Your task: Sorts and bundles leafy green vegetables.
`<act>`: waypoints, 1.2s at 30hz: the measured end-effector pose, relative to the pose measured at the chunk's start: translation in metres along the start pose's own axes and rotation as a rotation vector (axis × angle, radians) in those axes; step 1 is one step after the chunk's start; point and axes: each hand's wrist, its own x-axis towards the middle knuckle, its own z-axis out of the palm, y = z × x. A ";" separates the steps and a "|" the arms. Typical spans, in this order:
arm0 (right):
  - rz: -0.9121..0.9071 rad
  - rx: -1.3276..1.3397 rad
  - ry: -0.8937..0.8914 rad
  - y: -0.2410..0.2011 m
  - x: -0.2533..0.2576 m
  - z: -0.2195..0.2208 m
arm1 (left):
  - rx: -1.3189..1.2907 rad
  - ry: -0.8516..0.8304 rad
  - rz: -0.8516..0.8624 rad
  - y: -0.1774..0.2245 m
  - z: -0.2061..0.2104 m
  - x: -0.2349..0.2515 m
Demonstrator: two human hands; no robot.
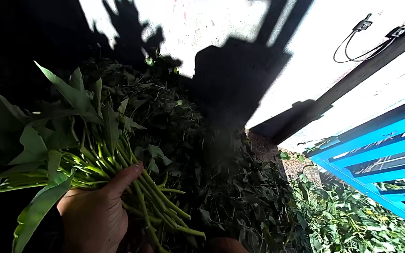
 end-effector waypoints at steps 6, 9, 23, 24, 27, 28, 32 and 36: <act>0.227 0.486 0.856 0.040 0.051 -0.120 | 0.041 -0.044 -0.099 0.006 -0.004 -0.003; 0.381 0.661 0.992 0.046 0.086 -0.147 | 0.022 -0.090 -0.104 0.008 -0.003 -0.001; 0.549 0.765 1.483 0.069 0.024 -0.101 | 0.030 -0.206 -0.173 0.011 0.002 -0.018; 0.580 0.720 1.350 0.073 0.019 -0.090 | 0.051 -0.198 -0.188 0.011 0.004 -0.021; 0.645 0.536 1.160 0.078 0.003 -0.064 | 0.098 -0.184 -0.215 0.010 0.009 -0.032; 0.620 0.484 1.301 0.074 -0.004 -0.055 | 0.103 -0.192 -0.218 0.010 0.011 -0.035; 0.500 0.440 1.649 0.067 -0.027 -0.039 | 0.102 -0.188 -0.222 0.009 0.018 -0.042; 0.426 0.415 1.674 0.071 -0.045 -0.032 | 0.073 -0.234 -0.207 -0.003 0.020 -0.042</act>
